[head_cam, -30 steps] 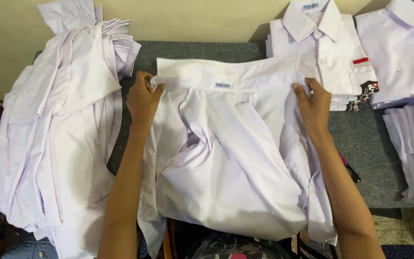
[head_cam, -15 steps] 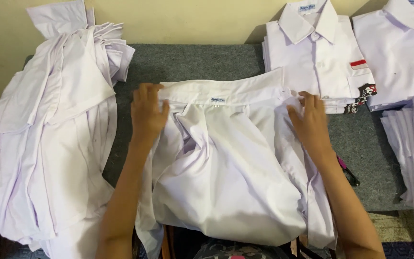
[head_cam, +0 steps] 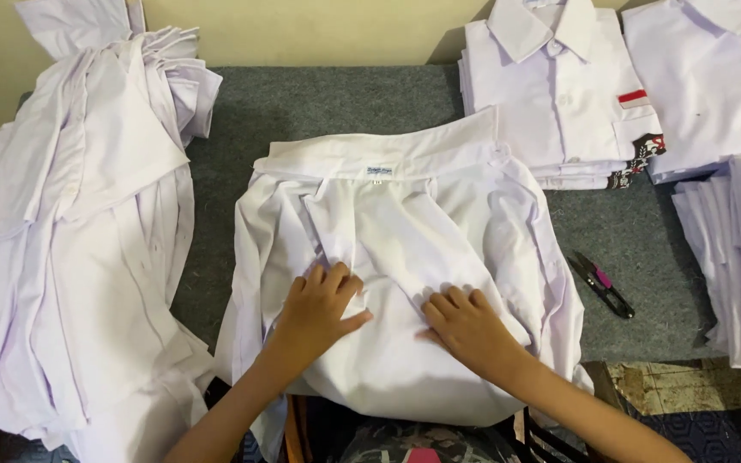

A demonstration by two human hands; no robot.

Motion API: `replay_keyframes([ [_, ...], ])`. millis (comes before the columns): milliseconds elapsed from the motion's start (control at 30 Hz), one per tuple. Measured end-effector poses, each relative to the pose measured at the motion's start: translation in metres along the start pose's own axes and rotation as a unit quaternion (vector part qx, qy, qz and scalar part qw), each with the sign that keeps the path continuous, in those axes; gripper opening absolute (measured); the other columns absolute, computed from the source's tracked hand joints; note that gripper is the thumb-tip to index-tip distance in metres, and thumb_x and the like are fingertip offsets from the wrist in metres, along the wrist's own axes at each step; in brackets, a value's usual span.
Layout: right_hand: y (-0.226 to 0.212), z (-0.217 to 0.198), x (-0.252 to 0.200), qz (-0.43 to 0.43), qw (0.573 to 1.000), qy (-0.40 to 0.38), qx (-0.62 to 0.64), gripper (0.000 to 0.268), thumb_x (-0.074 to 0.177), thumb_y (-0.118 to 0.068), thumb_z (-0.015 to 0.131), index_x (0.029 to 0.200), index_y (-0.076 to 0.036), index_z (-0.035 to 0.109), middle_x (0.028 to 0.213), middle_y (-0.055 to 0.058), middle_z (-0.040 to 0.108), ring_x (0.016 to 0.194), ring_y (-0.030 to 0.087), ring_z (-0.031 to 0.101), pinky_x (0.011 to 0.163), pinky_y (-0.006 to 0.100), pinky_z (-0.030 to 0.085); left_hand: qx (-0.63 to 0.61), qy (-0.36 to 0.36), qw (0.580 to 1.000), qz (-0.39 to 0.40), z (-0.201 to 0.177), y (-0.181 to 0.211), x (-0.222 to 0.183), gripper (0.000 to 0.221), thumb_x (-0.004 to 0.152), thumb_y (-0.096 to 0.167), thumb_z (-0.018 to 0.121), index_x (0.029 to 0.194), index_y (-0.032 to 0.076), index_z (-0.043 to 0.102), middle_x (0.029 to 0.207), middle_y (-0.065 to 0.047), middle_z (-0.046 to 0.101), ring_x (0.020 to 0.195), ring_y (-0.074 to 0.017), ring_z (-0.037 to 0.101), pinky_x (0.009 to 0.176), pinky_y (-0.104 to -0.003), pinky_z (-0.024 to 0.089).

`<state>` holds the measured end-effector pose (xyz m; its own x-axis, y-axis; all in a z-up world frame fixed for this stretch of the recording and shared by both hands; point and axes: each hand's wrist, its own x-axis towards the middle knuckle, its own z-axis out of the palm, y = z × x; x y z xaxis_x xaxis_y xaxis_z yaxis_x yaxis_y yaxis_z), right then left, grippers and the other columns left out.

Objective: Folding a white shirt and using thread snips to trim loose threads during quality control.

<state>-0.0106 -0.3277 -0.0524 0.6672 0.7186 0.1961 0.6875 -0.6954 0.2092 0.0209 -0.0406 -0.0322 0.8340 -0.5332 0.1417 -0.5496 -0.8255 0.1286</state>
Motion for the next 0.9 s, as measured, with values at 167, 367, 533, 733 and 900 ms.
replay_keyframes([
  [167,-0.007,-0.015,0.004,-0.058,0.988,-0.012,0.143,0.019,0.107,-0.028,0.051,0.103,-0.010,0.057,0.098,0.006,0.062,0.090,0.027,0.055,0.073,0.041,0.042,0.048,-0.041,0.996,0.065,-0.009,-0.009,0.000,0.015,0.098,0.031,0.062,0.090,0.019,0.066,0.097,0.003,0.064,0.087,-0.0215,0.062,0.063,-0.039,0.050],
  [367,-0.006,-0.023,0.008,-0.027,0.965,0.001,0.261,0.024,0.109,-0.028,0.046,0.095,-0.009,0.053,0.091,0.005,0.059,0.081,0.026,0.052,0.075,0.038,0.038,-0.037,-0.183,0.982,-0.033,-0.033,-0.004,0.006,0.030,0.103,0.032,0.048,0.087,0.017,0.068,0.089,0.004,0.062,0.097,-0.0210,0.061,0.075,-0.042,0.045],
  [533,0.009,-0.027,0.004,-0.015,0.936,-0.012,0.351,0.024,0.108,-0.027,0.050,0.100,-0.009,0.063,0.093,0.005,0.061,0.089,0.026,0.057,0.088,0.041,0.043,-0.073,-0.072,0.995,0.006,-0.042,0.018,0.033,0.024,0.102,0.034,0.050,0.095,0.016,0.064,0.085,0.002,0.059,0.071,-0.0226,0.062,0.059,-0.040,0.045],
  [733,0.051,-0.009,-0.029,0.121,0.987,0.047,0.098,0.013,0.094,-0.027,0.060,0.097,-0.016,0.062,0.104,0.004,0.064,0.113,0.028,0.057,0.091,0.046,0.046,-0.014,0.076,0.978,0.193,0.001,0.074,0.081,0.028,0.095,0.027,0.055,0.118,0.014,0.062,0.113,-0.004,0.058,0.105,-0.0236,0.059,0.075,-0.037,0.052],
  [900,0.086,-0.023,-0.078,0.198,0.974,0.062,0.091,0.003,0.090,-0.018,0.060,0.093,-0.018,0.061,0.115,0.002,0.060,0.113,0.029,0.056,0.079,0.040,0.043,-0.106,0.122,0.947,0.278,0.017,0.124,0.108,0.043,0.094,0.023,0.057,0.134,0.007,0.057,0.127,-0.011,0.057,0.118,-0.0275,0.057,0.093,-0.041,0.050],
])
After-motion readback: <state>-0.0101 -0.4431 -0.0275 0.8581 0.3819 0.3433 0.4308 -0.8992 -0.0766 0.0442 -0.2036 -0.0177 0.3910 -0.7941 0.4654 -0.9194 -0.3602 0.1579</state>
